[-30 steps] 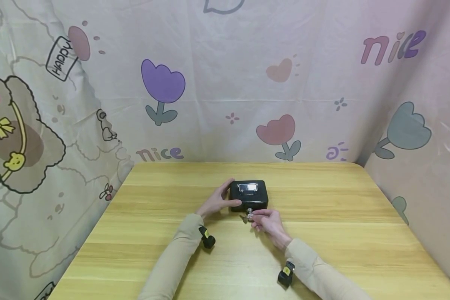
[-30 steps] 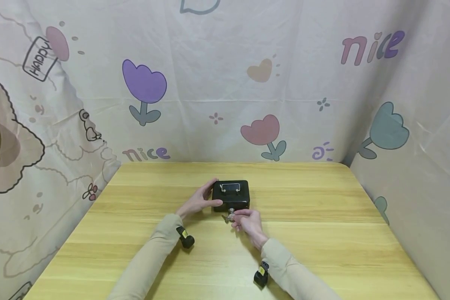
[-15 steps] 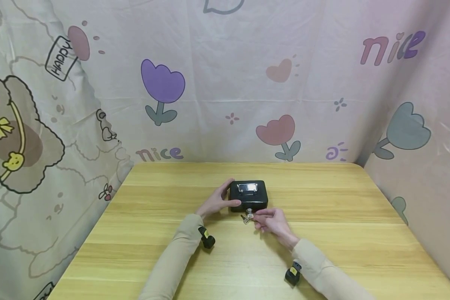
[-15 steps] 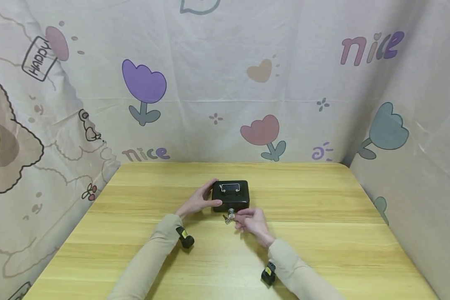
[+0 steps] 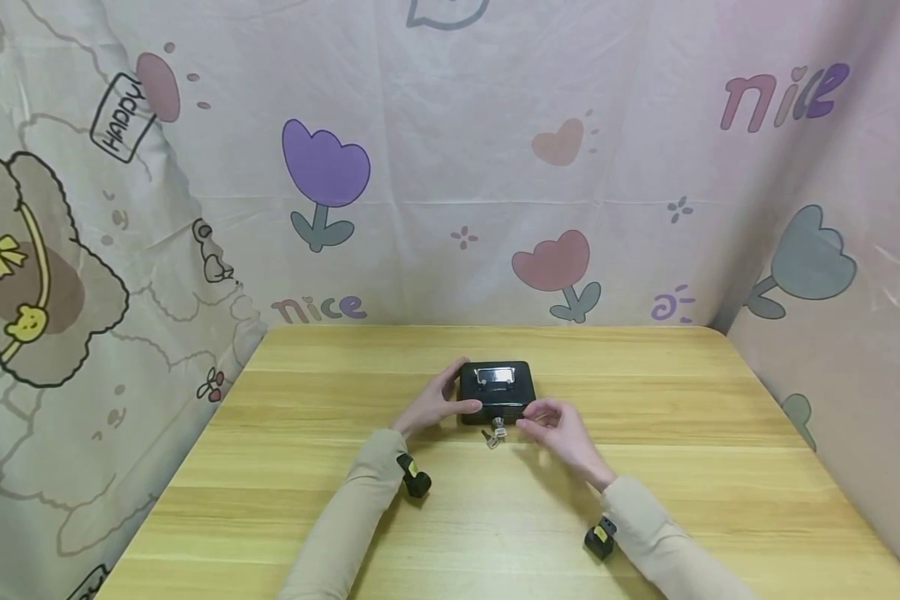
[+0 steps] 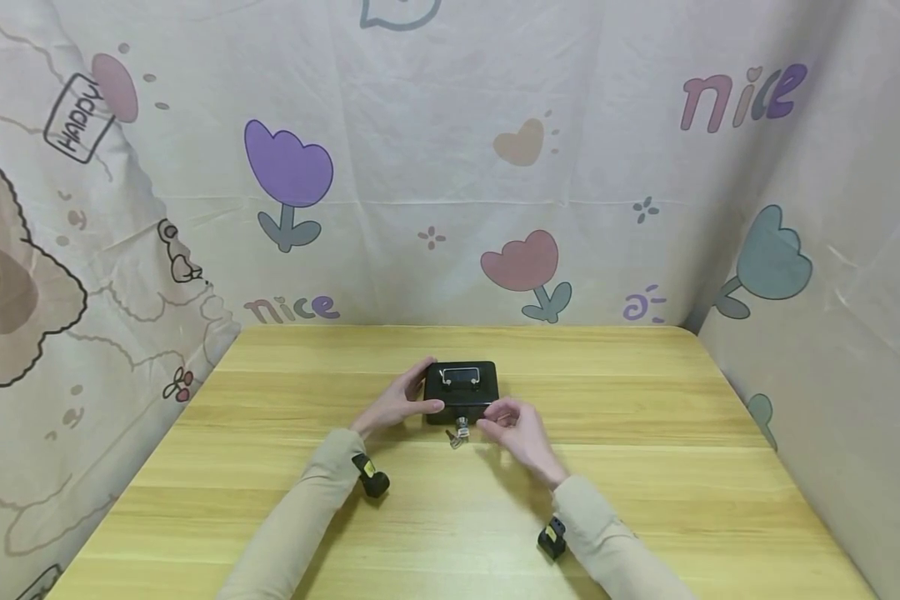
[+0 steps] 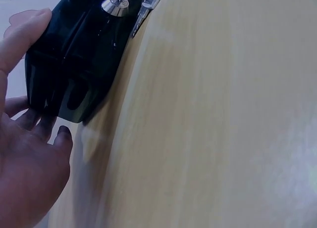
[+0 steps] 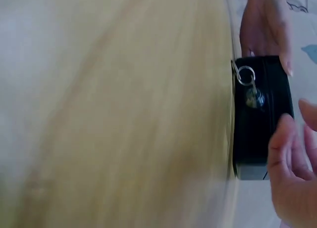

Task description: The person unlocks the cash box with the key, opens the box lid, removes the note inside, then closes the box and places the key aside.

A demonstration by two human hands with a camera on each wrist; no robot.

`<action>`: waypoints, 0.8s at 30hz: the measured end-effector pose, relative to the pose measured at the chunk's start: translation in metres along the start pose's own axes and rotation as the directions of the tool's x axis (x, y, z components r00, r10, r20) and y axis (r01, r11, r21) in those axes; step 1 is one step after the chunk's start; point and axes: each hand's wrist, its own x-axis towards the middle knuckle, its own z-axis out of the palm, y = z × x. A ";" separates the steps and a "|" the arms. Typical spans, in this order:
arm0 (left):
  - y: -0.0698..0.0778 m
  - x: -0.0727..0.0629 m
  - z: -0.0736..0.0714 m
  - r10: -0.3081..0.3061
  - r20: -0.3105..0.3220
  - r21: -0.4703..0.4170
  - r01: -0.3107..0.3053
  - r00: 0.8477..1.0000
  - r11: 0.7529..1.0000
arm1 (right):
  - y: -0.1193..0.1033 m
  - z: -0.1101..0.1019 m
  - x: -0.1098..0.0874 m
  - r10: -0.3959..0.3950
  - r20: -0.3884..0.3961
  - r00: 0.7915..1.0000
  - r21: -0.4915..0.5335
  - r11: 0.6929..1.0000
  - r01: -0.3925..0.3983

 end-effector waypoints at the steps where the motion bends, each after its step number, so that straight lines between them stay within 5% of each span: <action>1: 0.000 0.000 0.000 0.000 -0.001 -0.005 0.000 1.000 1.000 | 0.000 -0.001 0.002 -0.015 -0.020 1.000 -0.003 1.000 0.015; 7: 0.000 0.001 0.001 0.009 -0.001 -0.039 -0.009 1.000 0.999 | 0.005 -0.009 0.015 -0.070 -0.064 0.996 0.037 0.997 0.072; 15: 0.003 0.000 0.002 0.007 0.006 -0.079 -0.006 1.000 0.997 | 0.017 -0.019 0.033 -0.053 0.167 0.985 0.179 0.984 0.022; 24: -0.002 -0.005 -0.005 0.036 0.026 -0.120 -0.032 0.999 0.992 | 0.021 -0.019 0.049 -0.157 0.352 0.923 0.341 0.940 0.030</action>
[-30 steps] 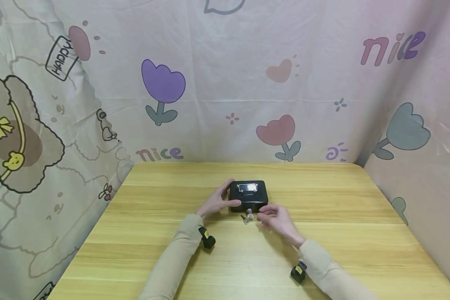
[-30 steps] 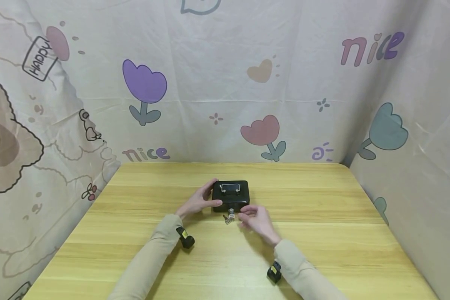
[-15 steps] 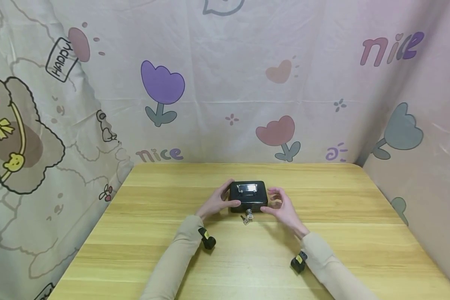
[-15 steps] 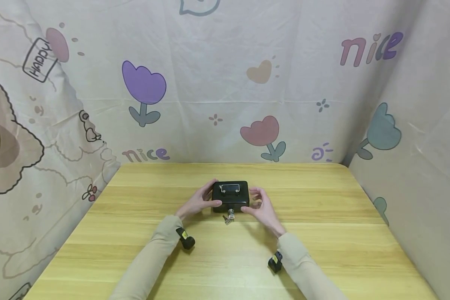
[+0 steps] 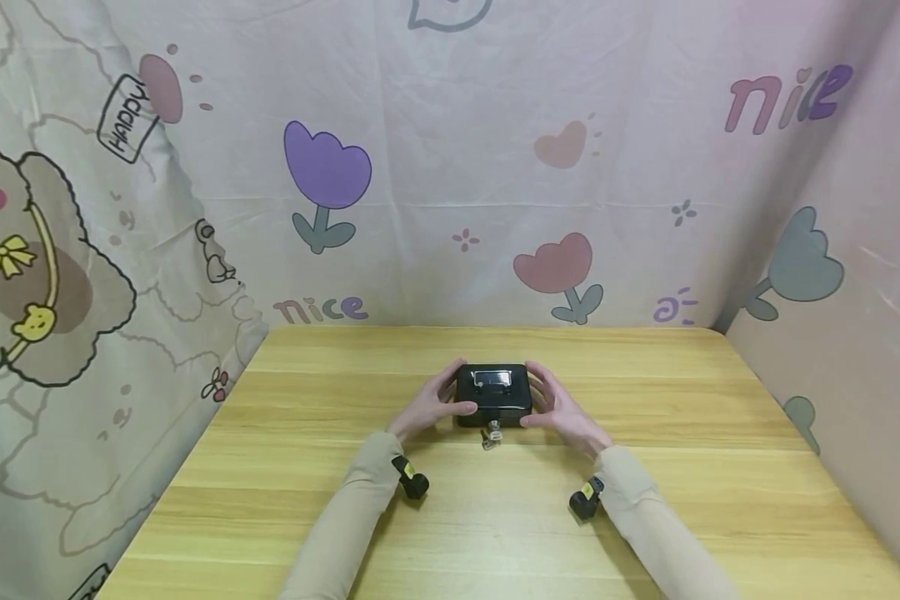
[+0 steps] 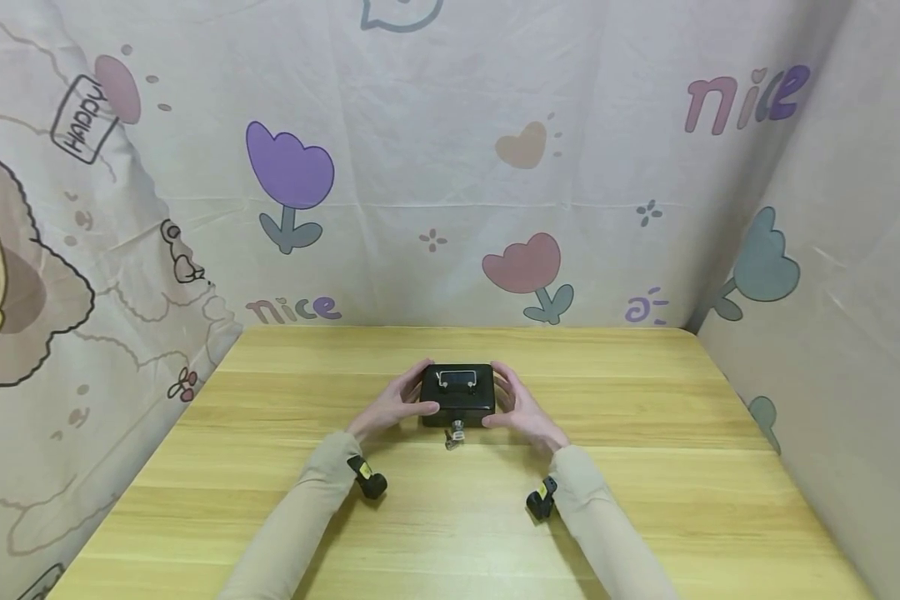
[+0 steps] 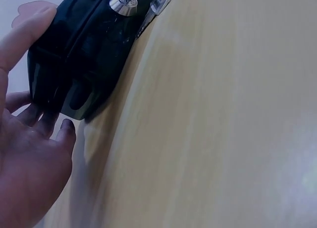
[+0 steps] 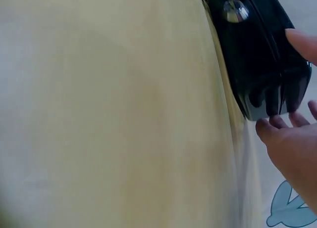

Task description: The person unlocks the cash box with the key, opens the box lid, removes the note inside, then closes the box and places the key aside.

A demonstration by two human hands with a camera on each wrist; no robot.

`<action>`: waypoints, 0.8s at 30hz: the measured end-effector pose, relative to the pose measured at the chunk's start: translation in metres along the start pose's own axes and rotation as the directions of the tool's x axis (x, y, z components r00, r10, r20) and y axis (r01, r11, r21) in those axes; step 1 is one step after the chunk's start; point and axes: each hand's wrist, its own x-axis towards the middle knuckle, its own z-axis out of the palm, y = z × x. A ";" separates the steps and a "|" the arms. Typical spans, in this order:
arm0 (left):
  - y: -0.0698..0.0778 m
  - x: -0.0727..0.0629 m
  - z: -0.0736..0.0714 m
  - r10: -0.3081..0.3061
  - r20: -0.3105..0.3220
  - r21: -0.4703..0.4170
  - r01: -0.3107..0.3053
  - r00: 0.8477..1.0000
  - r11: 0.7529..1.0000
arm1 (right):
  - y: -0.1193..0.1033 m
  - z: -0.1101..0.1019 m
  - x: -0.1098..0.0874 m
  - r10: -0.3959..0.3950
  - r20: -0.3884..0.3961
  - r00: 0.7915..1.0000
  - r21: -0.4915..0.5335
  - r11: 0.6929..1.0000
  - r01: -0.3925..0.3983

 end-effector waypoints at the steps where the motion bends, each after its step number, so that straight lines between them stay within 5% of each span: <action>1: -0.001 -0.001 -0.001 0.005 0.001 -0.005 -0.005 1.000 1.000 | 0.000 0.000 0.001 0.001 0.011 1.000 0.005 1.000 -0.001; 12: -0.004 -0.006 -0.005 -0.012 -0.014 0.010 0.012 1.000 1.000 | 0.002 -0.003 0.009 0.034 0.035 0.999 0.014 0.999 -0.035; 24: -0.004 -0.008 -0.009 0.046 0.064 0.025 -0.048 0.997 0.999 | 0.002 -0.002 0.010 0.038 0.033 0.999 0.041 0.998 -0.040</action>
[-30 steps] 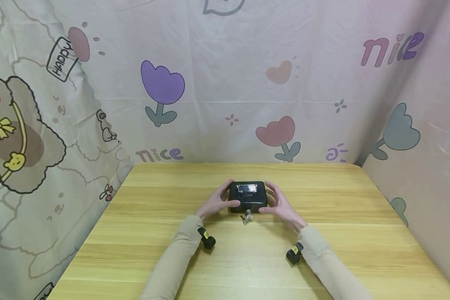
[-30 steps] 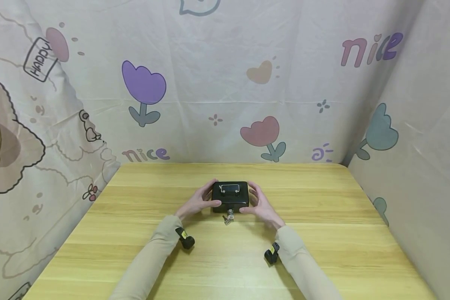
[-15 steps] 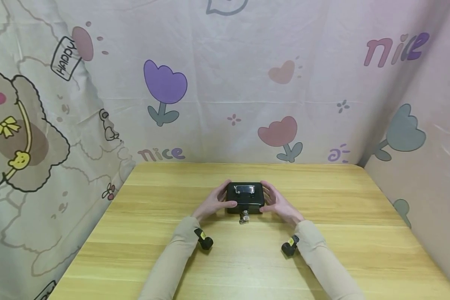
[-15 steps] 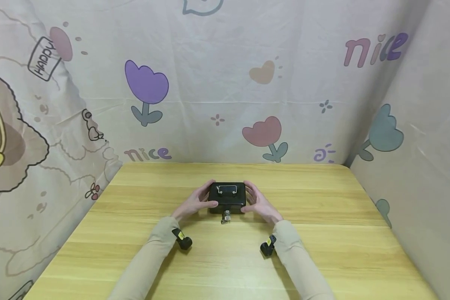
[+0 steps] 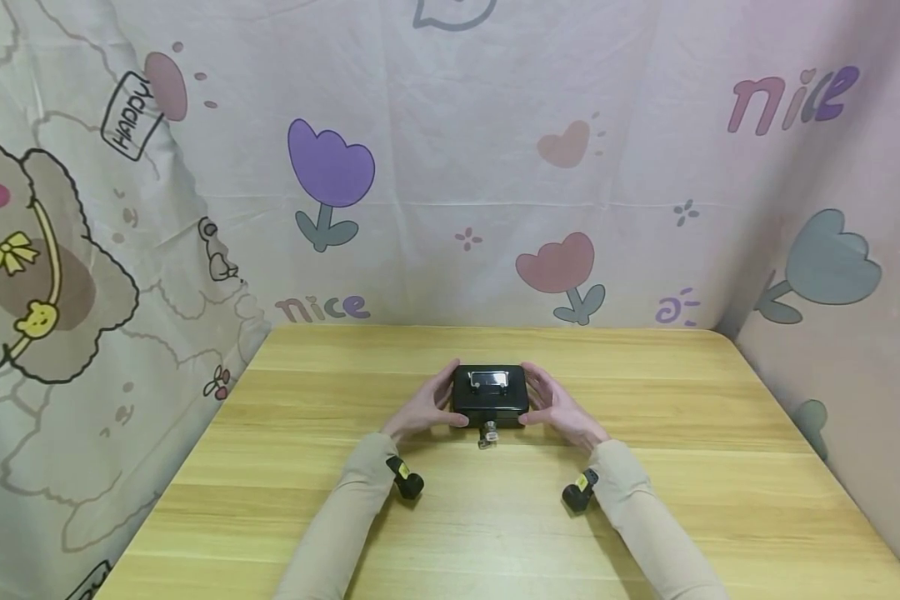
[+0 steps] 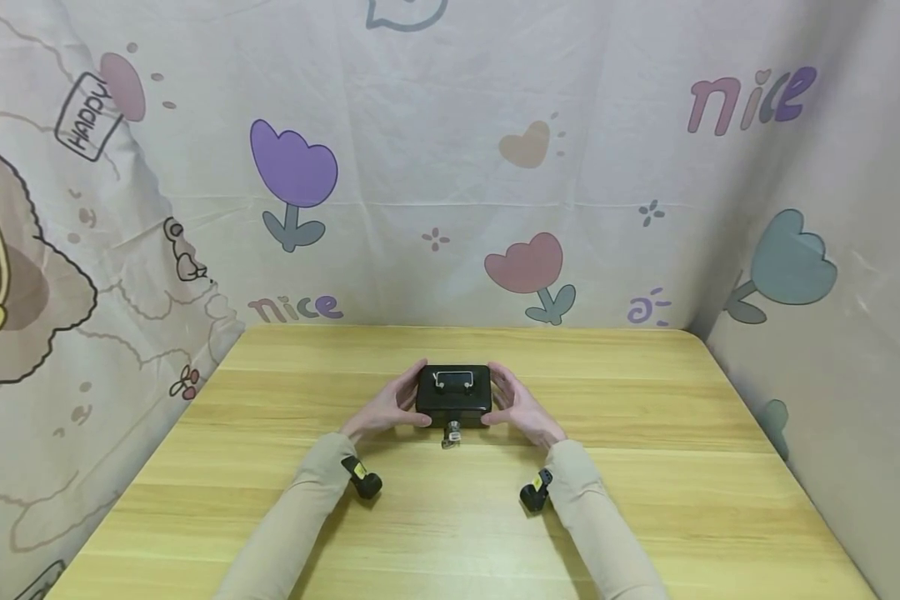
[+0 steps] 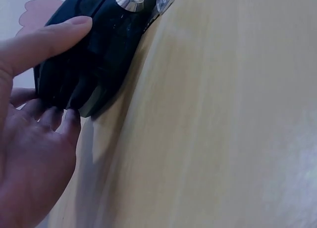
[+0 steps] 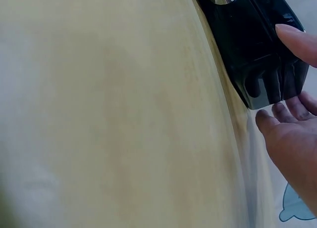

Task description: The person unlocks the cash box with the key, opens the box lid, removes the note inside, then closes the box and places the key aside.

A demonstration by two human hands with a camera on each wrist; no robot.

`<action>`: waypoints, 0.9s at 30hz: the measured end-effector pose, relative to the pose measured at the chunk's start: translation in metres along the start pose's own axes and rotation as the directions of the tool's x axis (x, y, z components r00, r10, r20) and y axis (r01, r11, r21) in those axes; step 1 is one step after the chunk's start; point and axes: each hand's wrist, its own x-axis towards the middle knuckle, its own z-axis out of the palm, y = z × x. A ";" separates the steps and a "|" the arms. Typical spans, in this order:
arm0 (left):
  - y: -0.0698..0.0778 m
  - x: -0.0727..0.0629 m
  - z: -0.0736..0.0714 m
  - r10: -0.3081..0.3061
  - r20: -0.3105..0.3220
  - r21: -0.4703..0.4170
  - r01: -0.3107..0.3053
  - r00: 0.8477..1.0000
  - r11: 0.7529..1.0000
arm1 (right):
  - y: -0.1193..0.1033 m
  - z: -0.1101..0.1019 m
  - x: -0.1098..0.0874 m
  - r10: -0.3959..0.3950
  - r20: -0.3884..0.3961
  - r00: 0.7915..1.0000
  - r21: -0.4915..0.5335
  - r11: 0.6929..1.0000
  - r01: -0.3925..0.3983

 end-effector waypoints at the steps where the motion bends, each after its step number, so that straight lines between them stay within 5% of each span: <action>1: 0.000 0.000 0.000 0.001 0.001 -0.003 -0.001 1.000 1.000 | 0.000 0.000 0.000 0.001 -0.001 1.000 -0.001 1.000 -0.001; 10: -0.001 -0.004 0.000 -0.038 -0.064 0.018 0.040 0.997 0.999 | -0.001 0.002 -0.002 -0.009 -0.011 1.000 -0.003 1.000 0.009; 27: -0.007 -0.003 0.001 -0.025 -0.180 -0.151 -0.002 0.983 0.989 | -0.002 0.004 -0.003 -0.024 -0.079 0.997 0.032 0.999 0.026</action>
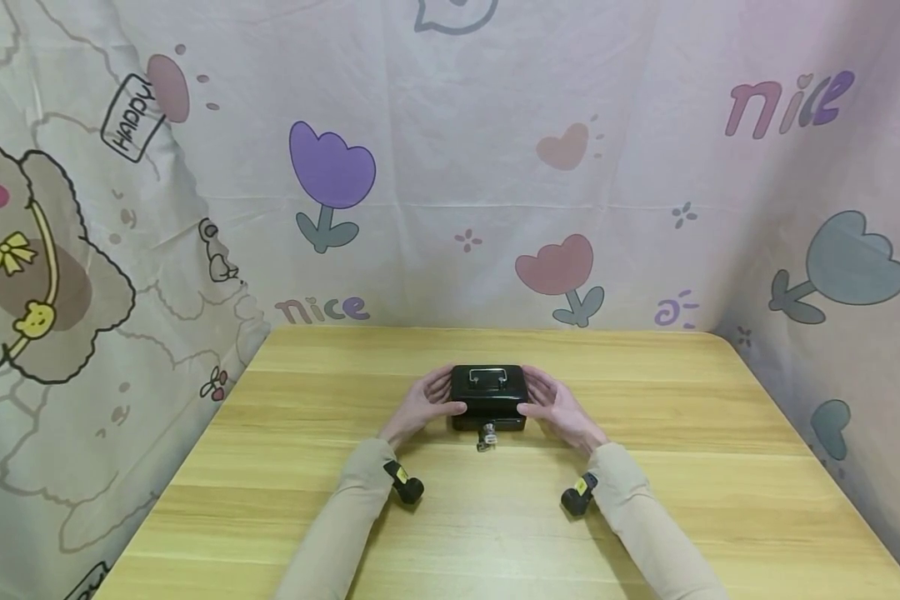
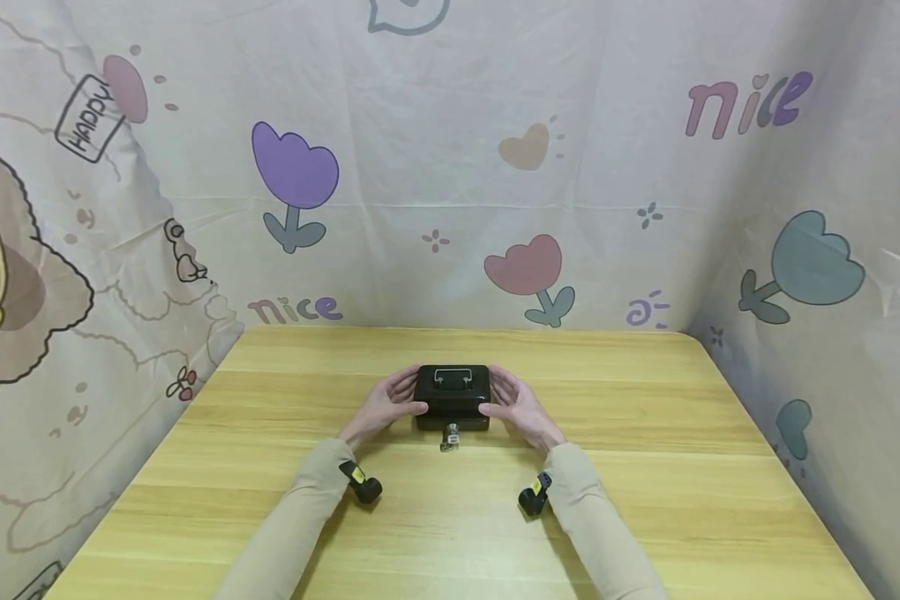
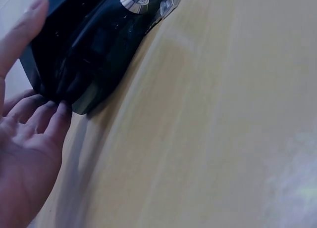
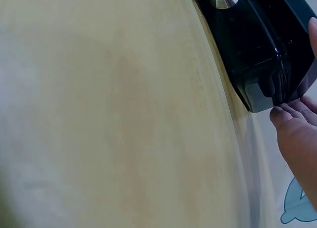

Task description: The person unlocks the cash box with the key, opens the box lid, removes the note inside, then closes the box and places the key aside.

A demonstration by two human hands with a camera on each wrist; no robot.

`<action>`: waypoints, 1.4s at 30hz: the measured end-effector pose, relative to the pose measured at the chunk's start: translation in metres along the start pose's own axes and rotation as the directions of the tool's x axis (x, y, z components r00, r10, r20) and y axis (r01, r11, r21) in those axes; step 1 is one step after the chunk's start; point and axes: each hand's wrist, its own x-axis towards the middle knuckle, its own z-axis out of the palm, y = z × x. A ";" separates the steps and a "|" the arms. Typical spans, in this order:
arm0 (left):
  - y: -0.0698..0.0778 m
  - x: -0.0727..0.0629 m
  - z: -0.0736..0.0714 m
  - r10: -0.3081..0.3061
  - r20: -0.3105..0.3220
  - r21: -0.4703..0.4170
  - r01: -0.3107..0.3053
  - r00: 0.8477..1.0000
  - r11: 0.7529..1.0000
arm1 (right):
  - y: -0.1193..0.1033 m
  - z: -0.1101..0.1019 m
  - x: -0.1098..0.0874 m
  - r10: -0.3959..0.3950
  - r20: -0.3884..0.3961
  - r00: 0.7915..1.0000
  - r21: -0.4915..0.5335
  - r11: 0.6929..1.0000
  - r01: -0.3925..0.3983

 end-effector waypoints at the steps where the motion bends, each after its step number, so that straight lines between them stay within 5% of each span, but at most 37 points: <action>1: -0.001 0.000 0.000 0.001 -0.012 -0.004 -0.001 1.000 1.000 | 0.000 0.000 0.000 0.002 -0.011 1.000 -0.006 1.000 -0.002; 12: 0.000 0.004 0.008 0.016 -0.173 0.074 -0.003 0.985 0.997 | 0.002 0.003 0.005 0.049 -0.198 0.979 -0.076 0.995 -0.065; 19: -0.001 0.007 0.015 0.078 -0.314 0.181 -0.021 0.946 0.983 | 0.000 0.012 0.012 0.095 -0.383 0.919 -0.053 0.991 -0.125; 24: 0.001 0.009 0.021 0.070 -0.366 0.181 -0.003 0.928 0.984 | -0.005 0.019 0.015 0.108 -0.486 0.867 -0.031 0.990 -0.141; 28: 0.002 0.011 0.024 0.074 -0.383 0.221 0.013 0.921 0.975 | -0.006 0.020 0.019 0.079 -0.526 0.847 -0.041 0.992 -0.119; 36: 0.001 0.010 0.026 0.019 -0.327 0.285 0.079 0.945 0.955 | -0.006 0.021 0.021 0.064 -0.457 0.887 0.000 0.997 -0.072; 42: 0.001 0.012 0.026 0.054 -0.264 0.333 0.039 0.963 0.942 | -0.005 0.021 0.022 0.070 -0.407 0.911 0.000 0.997 -0.076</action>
